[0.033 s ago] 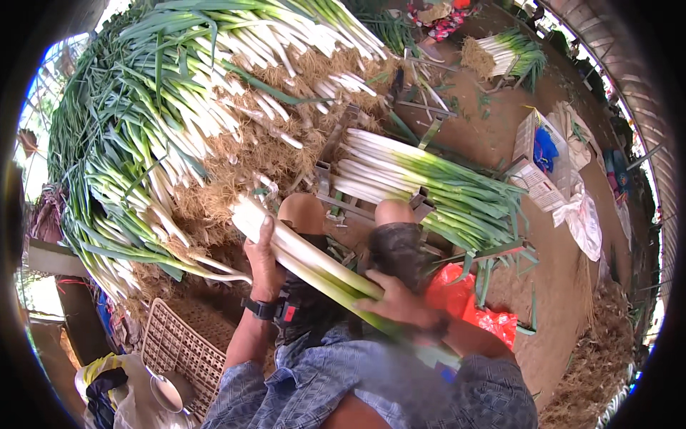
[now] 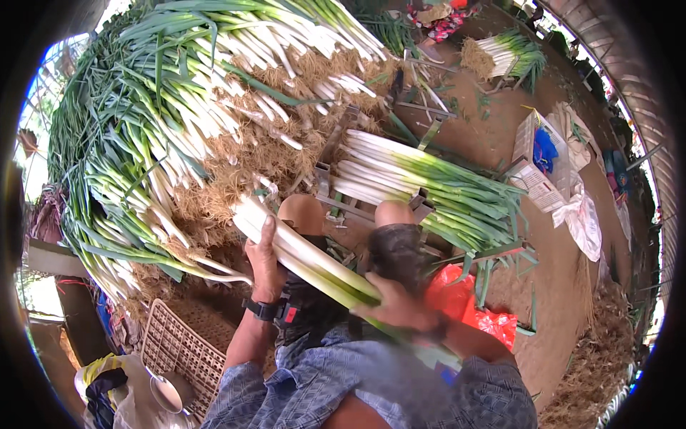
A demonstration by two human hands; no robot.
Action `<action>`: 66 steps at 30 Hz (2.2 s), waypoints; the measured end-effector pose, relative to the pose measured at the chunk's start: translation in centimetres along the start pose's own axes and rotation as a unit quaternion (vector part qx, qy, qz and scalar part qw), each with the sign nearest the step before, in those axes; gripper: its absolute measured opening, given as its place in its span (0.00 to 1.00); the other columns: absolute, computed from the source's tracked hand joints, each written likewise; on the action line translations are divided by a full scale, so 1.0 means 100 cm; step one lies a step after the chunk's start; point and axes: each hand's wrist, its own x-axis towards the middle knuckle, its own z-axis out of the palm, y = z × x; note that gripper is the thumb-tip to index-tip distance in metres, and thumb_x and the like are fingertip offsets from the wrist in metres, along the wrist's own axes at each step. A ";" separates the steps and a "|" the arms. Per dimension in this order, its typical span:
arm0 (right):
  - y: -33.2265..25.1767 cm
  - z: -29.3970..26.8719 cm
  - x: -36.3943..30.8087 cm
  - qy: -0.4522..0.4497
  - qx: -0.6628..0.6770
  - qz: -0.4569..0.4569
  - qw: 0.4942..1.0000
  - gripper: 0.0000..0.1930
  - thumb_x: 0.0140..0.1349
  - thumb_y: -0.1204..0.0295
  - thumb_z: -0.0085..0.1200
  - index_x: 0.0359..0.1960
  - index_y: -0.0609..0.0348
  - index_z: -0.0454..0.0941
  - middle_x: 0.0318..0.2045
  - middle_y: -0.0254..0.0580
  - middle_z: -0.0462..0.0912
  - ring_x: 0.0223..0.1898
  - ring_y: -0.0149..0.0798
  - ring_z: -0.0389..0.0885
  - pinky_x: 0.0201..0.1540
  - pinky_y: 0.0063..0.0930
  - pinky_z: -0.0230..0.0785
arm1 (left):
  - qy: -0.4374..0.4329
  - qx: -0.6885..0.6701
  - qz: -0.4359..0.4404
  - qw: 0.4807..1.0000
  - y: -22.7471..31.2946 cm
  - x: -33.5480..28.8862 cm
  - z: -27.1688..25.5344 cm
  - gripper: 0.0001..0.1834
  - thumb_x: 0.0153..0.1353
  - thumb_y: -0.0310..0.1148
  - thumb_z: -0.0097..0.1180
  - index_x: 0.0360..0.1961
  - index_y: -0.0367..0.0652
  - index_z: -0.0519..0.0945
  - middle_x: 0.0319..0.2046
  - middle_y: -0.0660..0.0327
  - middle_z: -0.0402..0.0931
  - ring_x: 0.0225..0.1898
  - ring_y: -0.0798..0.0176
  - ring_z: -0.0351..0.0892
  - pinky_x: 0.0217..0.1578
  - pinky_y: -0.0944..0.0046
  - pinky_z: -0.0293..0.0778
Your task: The person gathers long green vegetables, aligns them into bunches, and secures them with rubber bands. The person repeatedly picks up vegetables, trims or adjusts the roots, and places the finished bundles on a nearby surface.
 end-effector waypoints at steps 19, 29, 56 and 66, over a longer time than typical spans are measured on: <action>0.061 -0.059 -0.022 -0.150 -0.052 0.251 0.955 0.48 0.41 0.41 0.79 0.49 0.76 0.78 0.43 0.56 0.84 0.43 0.44 0.84 0.43 0.36 0.78 | -0.180 -0.179 -0.168 0.953 -0.002 0.010 0.075 0.19 0.75 0.42 0.57 0.56 0.39 0.75 0.45 0.56 0.84 0.45 0.59 0.84 0.49 0.55 0.83; -0.034 -0.277 0.019 -0.077 -0.316 0.244 0.914 0.27 0.46 0.57 0.77 0.45 0.62 0.86 0.36 0.49 0.88 0.37 0.42 0.87 0.42 0.38 0.78 | -0.211 -0.349 -0.242 0.880 -0.108 0.070 0.248 0.30 0.72 0.52 0.60 0.62 0.38 0.72 0.55 0.57 0.78 0.58 0.56 0.77 0.64 0.52 0.71; 0.189 -0.232 0.155 -0.074 -0.310 0.264 0.910 0.18 0.48 0.69 0.64 0.42 0.60 0.86 0.39 0.60 0.87 0.45 0.58 0.86 0.49 0.49 0.77 | -0.123 -0.195 -0.241 0.943 -0.234 0.133 0.145 0.40 0.66 0.48 0.68 0.68 0.34 0.63 0.60 0.50 0.72 0.57 0.52 0.78 0.52 0.46 0.81; 0.253 -0.230 0.133 -0.059 -0.368 0.224 0.900 0.15 0.51 0.67 0.65 0.40 0.61 0.87 0.39 0.59 0.87 0.45 0.60 0.86 0.48 0.49 0.79 | -0.187 0.371 0.207 0.886 -0.186 0.116 0.165 0.30 0.59 0.32 0.71 0.61 0.41 0.75 0.58 0.52 0.76 0.57 0.49 0.79 0.55 0.46 0.76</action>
